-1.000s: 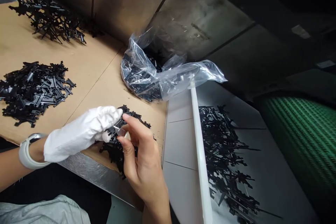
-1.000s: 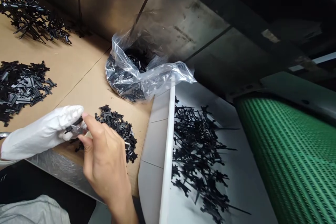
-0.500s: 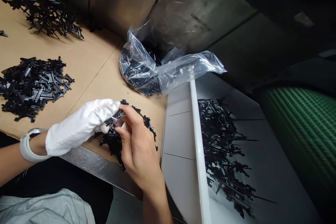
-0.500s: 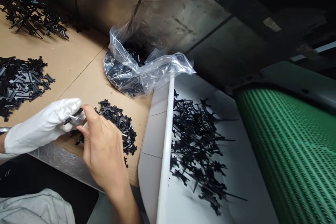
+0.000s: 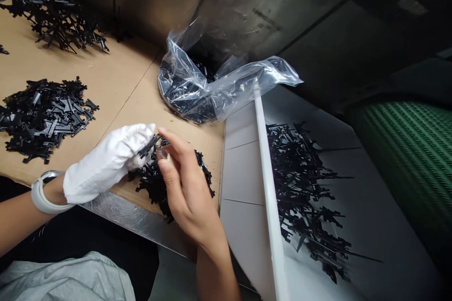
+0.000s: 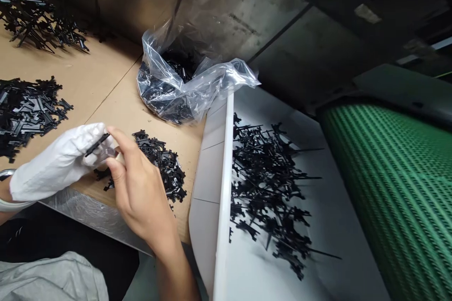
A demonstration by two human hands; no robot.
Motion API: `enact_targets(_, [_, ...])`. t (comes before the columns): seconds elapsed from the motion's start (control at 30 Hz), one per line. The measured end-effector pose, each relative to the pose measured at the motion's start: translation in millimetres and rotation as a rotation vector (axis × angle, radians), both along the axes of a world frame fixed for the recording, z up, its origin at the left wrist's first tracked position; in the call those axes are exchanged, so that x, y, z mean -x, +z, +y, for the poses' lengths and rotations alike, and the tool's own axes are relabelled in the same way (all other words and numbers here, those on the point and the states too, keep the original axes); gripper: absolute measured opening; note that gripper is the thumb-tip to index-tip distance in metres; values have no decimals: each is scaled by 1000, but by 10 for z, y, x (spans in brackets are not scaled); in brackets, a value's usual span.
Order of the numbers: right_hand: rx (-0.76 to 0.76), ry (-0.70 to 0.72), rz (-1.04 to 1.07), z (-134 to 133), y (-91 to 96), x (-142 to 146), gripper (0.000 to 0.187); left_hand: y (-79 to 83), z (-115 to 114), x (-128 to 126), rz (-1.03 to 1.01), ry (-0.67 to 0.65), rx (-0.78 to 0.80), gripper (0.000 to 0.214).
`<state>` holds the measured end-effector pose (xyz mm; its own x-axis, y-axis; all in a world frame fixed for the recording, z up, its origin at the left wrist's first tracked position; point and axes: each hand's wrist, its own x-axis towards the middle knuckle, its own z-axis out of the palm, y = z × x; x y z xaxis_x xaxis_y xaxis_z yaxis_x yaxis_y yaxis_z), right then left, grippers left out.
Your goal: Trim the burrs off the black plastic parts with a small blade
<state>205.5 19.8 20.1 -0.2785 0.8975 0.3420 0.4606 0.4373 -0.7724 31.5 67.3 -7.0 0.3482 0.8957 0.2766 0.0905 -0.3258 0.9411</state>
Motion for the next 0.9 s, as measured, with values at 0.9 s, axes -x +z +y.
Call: enact_targets(0.9, [-514,-180,-310,103,10,-55,13,115,-55,-23,-172,-203,526,38])
